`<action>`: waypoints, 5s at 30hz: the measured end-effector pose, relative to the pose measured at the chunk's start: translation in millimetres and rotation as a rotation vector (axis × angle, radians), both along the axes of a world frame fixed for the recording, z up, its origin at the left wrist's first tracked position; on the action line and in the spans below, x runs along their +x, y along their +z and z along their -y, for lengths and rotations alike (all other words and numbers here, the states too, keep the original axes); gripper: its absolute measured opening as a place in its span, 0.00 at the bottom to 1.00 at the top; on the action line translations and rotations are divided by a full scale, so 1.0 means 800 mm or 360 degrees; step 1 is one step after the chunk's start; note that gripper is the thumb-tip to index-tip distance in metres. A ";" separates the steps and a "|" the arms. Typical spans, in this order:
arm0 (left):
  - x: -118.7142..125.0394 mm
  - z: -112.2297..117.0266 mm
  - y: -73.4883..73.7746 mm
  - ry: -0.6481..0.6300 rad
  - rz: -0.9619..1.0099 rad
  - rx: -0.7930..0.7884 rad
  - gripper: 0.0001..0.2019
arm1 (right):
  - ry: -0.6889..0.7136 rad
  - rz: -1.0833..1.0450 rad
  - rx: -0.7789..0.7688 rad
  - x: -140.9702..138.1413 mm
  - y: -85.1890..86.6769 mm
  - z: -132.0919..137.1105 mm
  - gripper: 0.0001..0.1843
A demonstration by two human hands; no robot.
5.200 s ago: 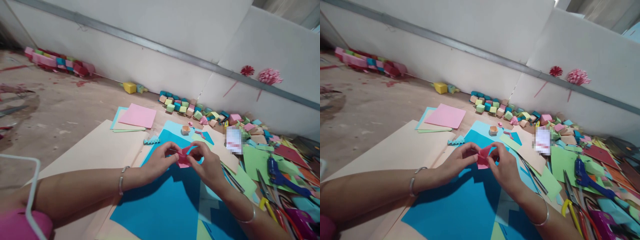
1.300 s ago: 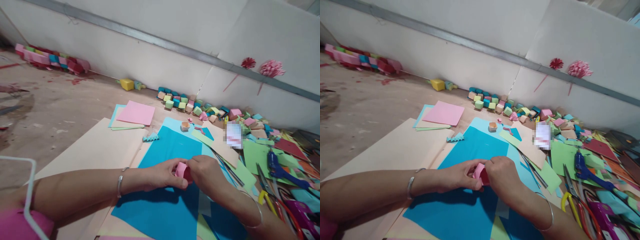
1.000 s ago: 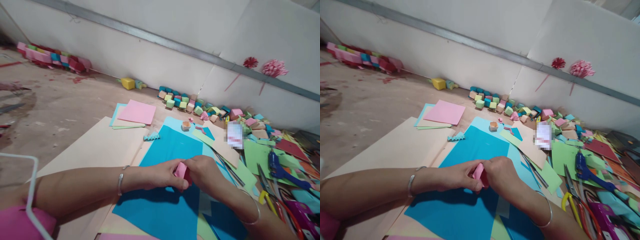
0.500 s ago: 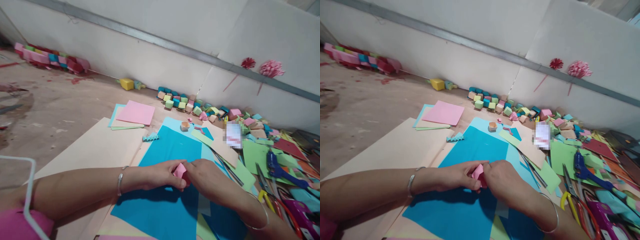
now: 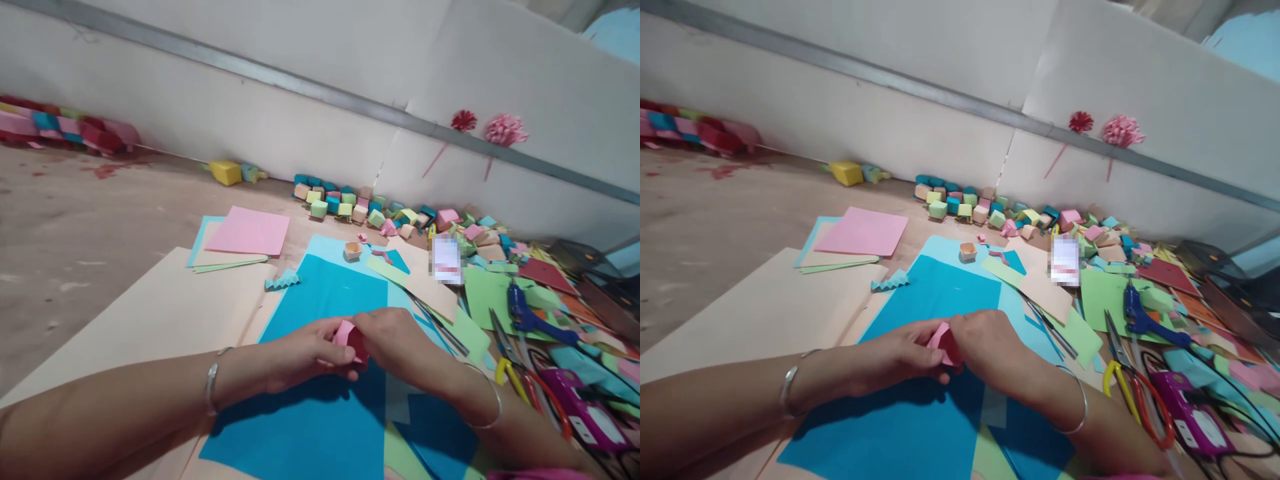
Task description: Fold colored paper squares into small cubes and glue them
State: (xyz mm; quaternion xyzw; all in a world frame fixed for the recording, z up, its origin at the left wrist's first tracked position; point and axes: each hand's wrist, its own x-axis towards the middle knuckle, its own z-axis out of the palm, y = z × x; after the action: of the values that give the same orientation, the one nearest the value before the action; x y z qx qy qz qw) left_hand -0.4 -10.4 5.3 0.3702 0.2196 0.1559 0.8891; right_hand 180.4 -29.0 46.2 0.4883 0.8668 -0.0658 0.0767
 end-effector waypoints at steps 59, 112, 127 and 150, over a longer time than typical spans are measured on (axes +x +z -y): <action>0.000 -0.023 -0.015 0.0228 -0.0070 0.0375 0.24 | 0.0301 -0.1035 -0.0156 0.048 0.000 -0.054 0.03; 0.002 -0.021 -0.002 0.0550 0.0210 -0.0191 0.13 | 0.0472 -0.0872 0.0736 0.025 -0.001 -0.026 0.13; 0.000 -0.022 -0.010 0.0837 -0.0354 0.0476 0.24 | 0.0366 -0.0815 0.0674 0.035 -0.019 -0.052 0.12; -0.009 -0.037 -0.028 0.0453 -0.0819 0.2640 0.14 | 0.0105 -0.0849 0.0573 0.045 -0.041 -0.068 0.10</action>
State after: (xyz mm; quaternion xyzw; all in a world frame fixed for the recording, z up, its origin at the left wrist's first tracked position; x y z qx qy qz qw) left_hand -7.7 19.2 -17.5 0.8895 0.2731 0.2863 0.2287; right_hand 216.6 25.1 13.6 0.4312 0.8694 -0.0345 -0.2389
